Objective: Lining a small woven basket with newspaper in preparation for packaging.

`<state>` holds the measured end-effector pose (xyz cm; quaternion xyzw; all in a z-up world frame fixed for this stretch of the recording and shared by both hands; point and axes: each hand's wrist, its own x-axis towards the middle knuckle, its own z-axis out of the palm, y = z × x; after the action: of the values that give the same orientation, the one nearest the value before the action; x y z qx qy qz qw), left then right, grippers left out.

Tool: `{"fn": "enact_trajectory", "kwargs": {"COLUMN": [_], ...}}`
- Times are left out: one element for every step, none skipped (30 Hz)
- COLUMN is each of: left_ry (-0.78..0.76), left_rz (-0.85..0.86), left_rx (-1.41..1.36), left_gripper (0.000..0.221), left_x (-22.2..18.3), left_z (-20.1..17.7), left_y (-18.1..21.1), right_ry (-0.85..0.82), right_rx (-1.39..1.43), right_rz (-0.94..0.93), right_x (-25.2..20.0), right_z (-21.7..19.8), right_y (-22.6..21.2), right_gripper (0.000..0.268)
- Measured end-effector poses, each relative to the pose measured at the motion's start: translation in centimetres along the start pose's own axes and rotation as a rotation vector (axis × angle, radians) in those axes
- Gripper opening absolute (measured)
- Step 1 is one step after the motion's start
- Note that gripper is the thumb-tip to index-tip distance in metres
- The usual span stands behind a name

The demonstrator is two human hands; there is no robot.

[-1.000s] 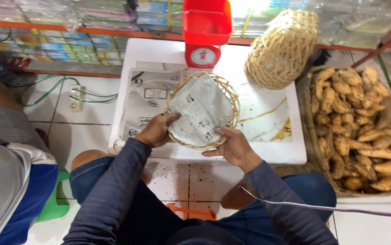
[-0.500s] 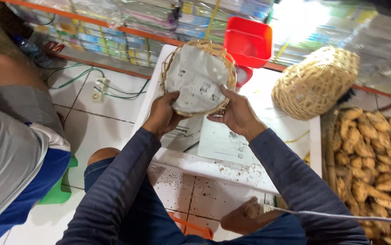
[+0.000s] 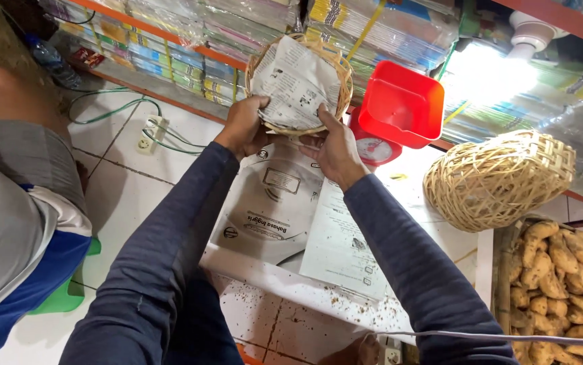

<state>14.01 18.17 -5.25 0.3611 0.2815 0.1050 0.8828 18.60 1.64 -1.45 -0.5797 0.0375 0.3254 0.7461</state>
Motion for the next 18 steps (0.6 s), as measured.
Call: {"fn": "enact_trajectory", "kwargs": {"left_ry": [0.003, 0.006, 0.007, 0.012, 0.013, 0.011, 0.018, 0.024, 0.029, 0.019, 0.005, 0.006, 0.002, -0.003, -0.001, -0.03, -0.062, -0.063], "left_rz": [-0.005, -0.011, -0.011, -0.013, -0.015, -0.014, 0.001, 0.017, 0.016, 0.012, 0.006, 0.004, 0.016, 0.028, 0.026, 0.036, 0.048, 0.048], "left_rx": [0.007, 0.014, 0.013, -0.001, -0.016, -0.016, -0.011, -0.007, -0.008, 0.044, 0.1, 0.102, 0.166, 0.231, 0.23, 0.219, 0.208, 0.209], "left_gripper": [0.055, 0.056, 0.056, 0.058, 0.06, 0.06, 0.064, 0.069, 0.069, 0.075, 0.082, 0.082, 0.09, 0.098, 0.098, 0.1, 0.102, 0.102], "left_x": [1.1, 2.1, 1.5, 0.9, 0.4, 0.4, 0.3, 0.3, -1.1, -2.4, -3.6, -1.7, 0.1, 1.9, -1.6, -5.2, -8.8, -8.5], "left_z": [-0.4, -0.7, -0.5, -0.2, 0.2, 0.4, 0.5, 0.6, 1.2, 1.8, 2.6, 1.6, 0.6, -0.5, 0.8, 2.1, 3.4, 3.0], "left_y": [-0.2, -0.3, -0.1, 0.1, 0.4, 0.4, 0.3, 0.2, 0.7, 1.2, 1.8, 1.4, 0.8, 0.2, 1.7, 3.2, 4.8, 4.6], "right_ry": [0.012, 0.023, 0.022, 0.021, 0.022, 0.022, 0.02, 0.019, 0.017, 0.014, 0.015, 0.015, 0.025, 0.035, 0.036, 0.044, 0.052, 0.053], "right_rx": [0.01, 0.021, 0.021, 0.014, 0.007, 0.006, -0.013, -0.032, -0.033, -0.049, -0.061, -0.059, -0.057, -0.056, -0.056, -0.057, -0.057, -0.057], "right_rz": [-0.001, -0.002, -0.001, 0.01, 0.019, 0.017, 0.006, -0.004, 0.0, 0.01, 0.016, 0.017, 0.019, 0.02, 0.023, 0.016, 0.006, 0.006], "right_x": [0.7, 1.3, 1.7, 1.9, 2.2, 2.6, 2.8, 3.0, 2.5, 2.0, 1.5, 1.5, 1.4, 1.3, 1.3, 1.2, 1.2, 1.5], "right_z": [0.2, 0.5, 0.6, 0.7, 0.7, 0.7, 0.6, 0.6, 0.7, 0.9, 1.0, 0.9, 0.7, 0.6, 0.5, 0.3, 0.2, 0.0], "right_y": [0.0, 0.0, 0.1, 0.1, 0.1, 0.1, 0.3, 0.6, 0.4, 0.3, 0.0, 0.0, 0.1, 0.2, 0.3, 0.3, 0.3, 0.5], "right_gripper": [0.061, 0.065, 0.065, 0.067, 0.068, 0.068, 0.069, 0.071, 0.071, 0.079, 0.087, 0.087, 0.09, 0.092, 0.092, 0.095, 0.097, 0.097]}}
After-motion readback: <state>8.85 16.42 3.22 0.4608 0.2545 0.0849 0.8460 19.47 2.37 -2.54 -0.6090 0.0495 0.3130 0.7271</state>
